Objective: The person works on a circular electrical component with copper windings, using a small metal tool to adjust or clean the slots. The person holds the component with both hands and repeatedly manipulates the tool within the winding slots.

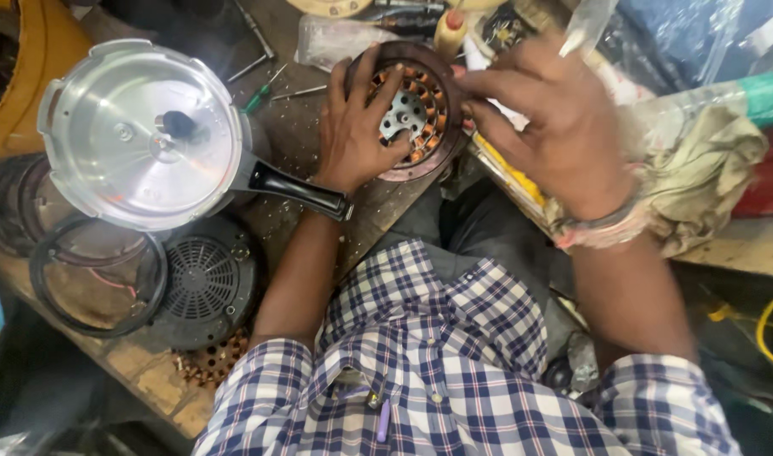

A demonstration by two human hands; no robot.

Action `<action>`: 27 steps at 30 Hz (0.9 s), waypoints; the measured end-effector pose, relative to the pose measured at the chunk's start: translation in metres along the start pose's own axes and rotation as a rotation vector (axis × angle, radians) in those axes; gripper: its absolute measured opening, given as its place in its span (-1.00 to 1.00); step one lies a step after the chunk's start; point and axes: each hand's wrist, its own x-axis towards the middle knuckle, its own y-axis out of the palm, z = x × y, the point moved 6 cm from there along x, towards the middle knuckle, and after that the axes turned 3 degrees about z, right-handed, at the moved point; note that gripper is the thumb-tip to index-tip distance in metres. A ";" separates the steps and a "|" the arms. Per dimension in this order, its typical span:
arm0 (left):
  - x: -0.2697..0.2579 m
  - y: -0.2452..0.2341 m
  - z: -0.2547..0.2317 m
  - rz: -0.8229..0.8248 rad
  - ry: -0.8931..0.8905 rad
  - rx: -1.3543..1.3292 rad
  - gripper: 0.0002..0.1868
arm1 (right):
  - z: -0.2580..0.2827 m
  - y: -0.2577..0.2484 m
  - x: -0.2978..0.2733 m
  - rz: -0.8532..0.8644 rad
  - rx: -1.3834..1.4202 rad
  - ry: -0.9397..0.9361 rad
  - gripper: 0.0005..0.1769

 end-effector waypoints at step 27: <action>-0.010 0.000 -0.006 -0.056 0.002 -0.012 -0.11 | -0.020 0.219 -0.107 -0.469 1.157 0.960 -0.81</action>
